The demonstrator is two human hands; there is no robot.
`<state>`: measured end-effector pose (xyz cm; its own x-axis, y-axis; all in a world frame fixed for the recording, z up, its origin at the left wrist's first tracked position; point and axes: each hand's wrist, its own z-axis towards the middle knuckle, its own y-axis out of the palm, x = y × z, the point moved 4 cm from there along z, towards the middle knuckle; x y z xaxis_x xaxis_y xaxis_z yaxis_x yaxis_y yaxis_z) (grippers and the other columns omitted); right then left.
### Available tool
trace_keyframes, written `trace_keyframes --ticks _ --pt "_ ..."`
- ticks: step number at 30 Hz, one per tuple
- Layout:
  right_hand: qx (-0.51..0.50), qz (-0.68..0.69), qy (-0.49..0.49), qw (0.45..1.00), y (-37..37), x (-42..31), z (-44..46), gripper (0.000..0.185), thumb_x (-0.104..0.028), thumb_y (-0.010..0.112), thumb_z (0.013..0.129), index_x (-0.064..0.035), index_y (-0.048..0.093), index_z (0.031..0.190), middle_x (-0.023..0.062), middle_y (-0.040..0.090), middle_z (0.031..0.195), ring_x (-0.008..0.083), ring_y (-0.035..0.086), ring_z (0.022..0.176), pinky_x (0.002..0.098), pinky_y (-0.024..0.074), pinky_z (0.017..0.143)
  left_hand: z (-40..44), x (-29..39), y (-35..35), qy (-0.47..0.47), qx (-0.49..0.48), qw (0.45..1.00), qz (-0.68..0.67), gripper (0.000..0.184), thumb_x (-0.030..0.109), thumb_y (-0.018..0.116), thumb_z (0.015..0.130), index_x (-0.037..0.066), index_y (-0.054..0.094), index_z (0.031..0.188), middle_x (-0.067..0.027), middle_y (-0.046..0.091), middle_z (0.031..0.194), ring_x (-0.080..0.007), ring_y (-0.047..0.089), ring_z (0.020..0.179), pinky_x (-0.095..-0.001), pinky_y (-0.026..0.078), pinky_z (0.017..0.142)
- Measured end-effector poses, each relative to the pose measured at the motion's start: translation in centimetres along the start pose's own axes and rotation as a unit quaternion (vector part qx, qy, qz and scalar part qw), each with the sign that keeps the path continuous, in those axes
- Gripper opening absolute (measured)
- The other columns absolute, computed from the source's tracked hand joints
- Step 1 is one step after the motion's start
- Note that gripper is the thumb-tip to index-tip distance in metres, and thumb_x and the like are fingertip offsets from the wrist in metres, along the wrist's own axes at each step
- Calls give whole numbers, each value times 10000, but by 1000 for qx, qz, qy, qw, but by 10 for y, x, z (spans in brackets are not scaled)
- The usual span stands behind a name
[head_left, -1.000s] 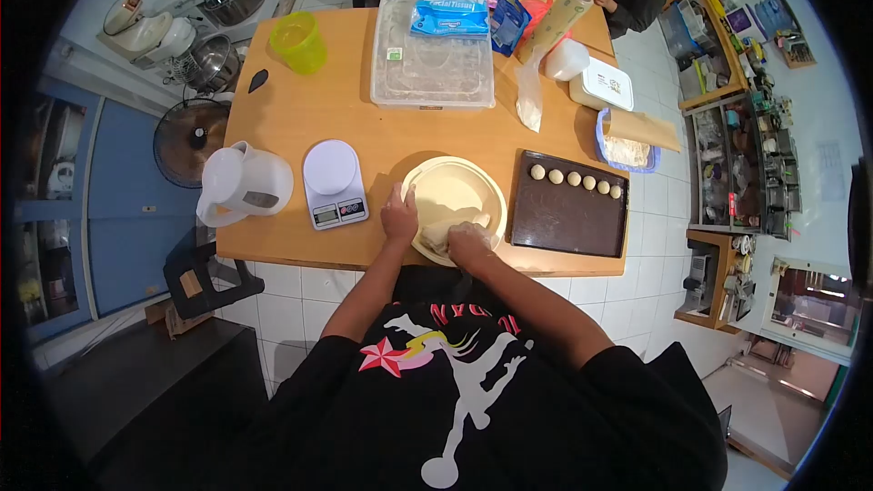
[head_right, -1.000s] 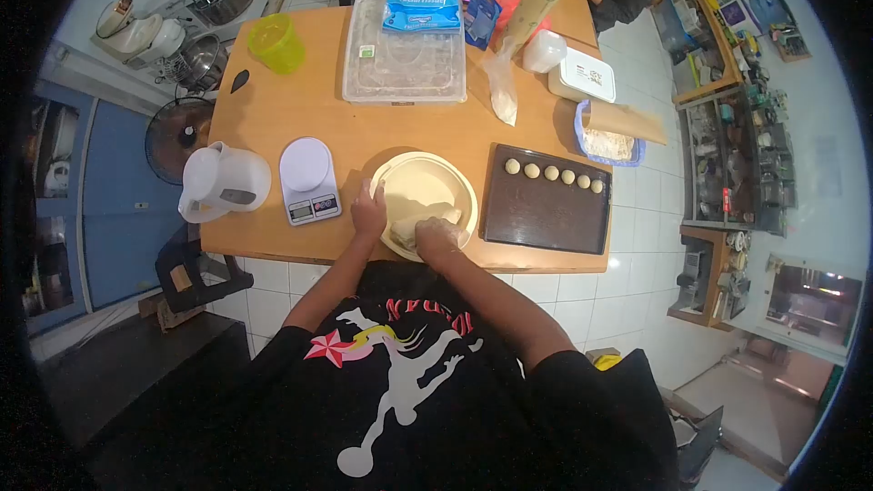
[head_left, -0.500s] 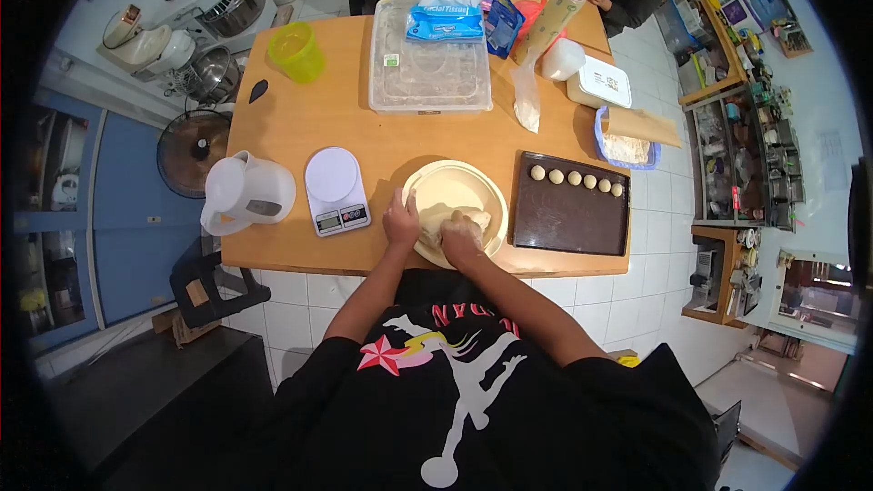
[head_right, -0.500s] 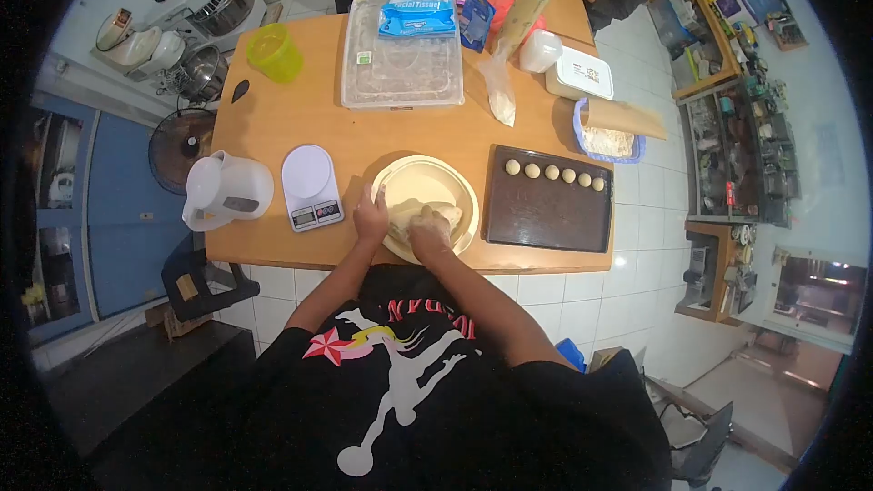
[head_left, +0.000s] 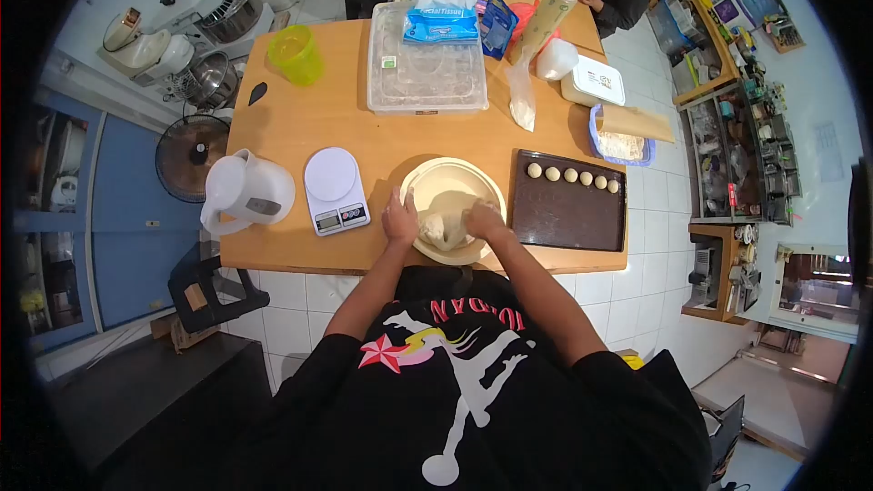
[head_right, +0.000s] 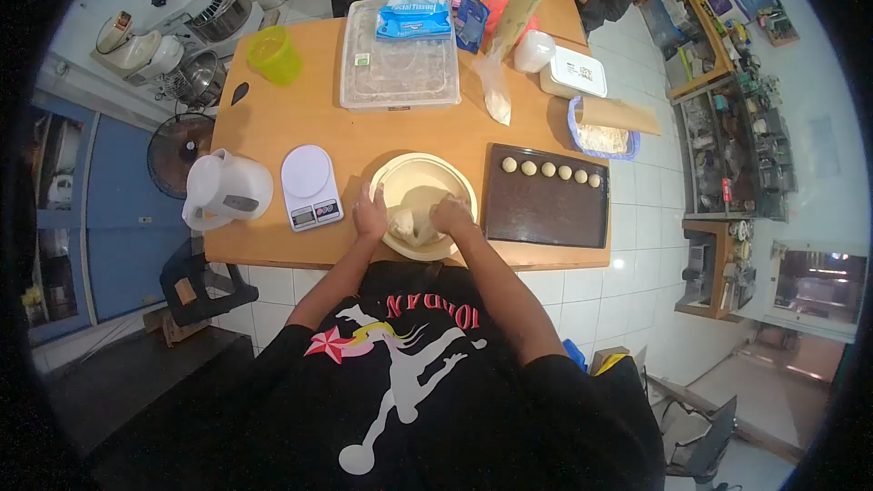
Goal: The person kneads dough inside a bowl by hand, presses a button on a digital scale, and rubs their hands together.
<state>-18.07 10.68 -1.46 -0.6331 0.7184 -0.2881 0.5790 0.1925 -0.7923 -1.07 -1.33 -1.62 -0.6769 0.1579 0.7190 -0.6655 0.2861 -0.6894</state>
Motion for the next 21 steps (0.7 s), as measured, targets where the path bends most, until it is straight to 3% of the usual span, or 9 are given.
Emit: trace_keyframes --ticks 1,4,7,10,12,16,19,21 --pt "-27 16 27 999 3 2 7 483 -337 543 831 30 601 1141 307 609 1118 430 610 1009 448 485 920 -1 1 -1 9 13 1000 -4 335 328 495 961 13 546 1065 -280 636 948 -469 595 898 -533 455 785" --pt "-28 64 22 997 -29 -12 -6 469 -361 567 793 86 671 888 292 669 881 377 677 871 417 524 821 -3 5 -4 26 33 999 -16 320 317 500 959 17 544 1062 -274 639 945 -463 598 897 -530 457 782" --pt "-75 173 59 980 -27 -11 -19 487 -345 614 751 61 671 1013 251 688 876 312 692 891 374 524 819 1 5 -4 17 24 999 -21 310 307 504 957 23 543 1072 -266 643 951 -458 601 895 -525 461 780" --pt "76 190 -34 978 -17 -14 -39 436 -270 628 768 31 660 1082 214 702 896 275 698 866 355 529 810 -1 2 -5 17 44 999 -3 304 299 505 956 31 544 1095 -256 642 981 -450 604 903 -518 465 784" --pt "77 207 -92 971 -29 -21 -59 402 -209 621 790 34 640 1111 194 705 877 260 698 846 351 532 796 2 -12 6 20 78 997 3 303 297 503 956 39 543 1111 -250 640 1008 -444 604 921 -512 467 795" --pt "15 265 -177 948 -23 -15 -79 316 -120 625 811 14 624 1098 163 705 868 242 698 838 350 537 775 1 3 -5 -37 -6 999 18 343 298 503 956 16 546 1146 -254 630 1058 -436 599 962 -497 470 823" --pt "-18 199 -162 966 -23 -23 -83 237 -100 654 790 -18 622 1010 150 703 882 269 693 827 373 540 755 3 3 -5 -45 -12 999 20 349 296 507 954 0 550 1134 -262 624 1068 -432 595 978 -495 470 830" --pt "15 81 -195 977 -23 -29 -82 160 -146 654 795 -50 606 913 145 693 865 314 684 800 415 538 735 5 -10 6 -22 4 1000 -4 347 298 510 953 -5 554 1118 -266 620 1073 -431 593 985 -498 469 829"
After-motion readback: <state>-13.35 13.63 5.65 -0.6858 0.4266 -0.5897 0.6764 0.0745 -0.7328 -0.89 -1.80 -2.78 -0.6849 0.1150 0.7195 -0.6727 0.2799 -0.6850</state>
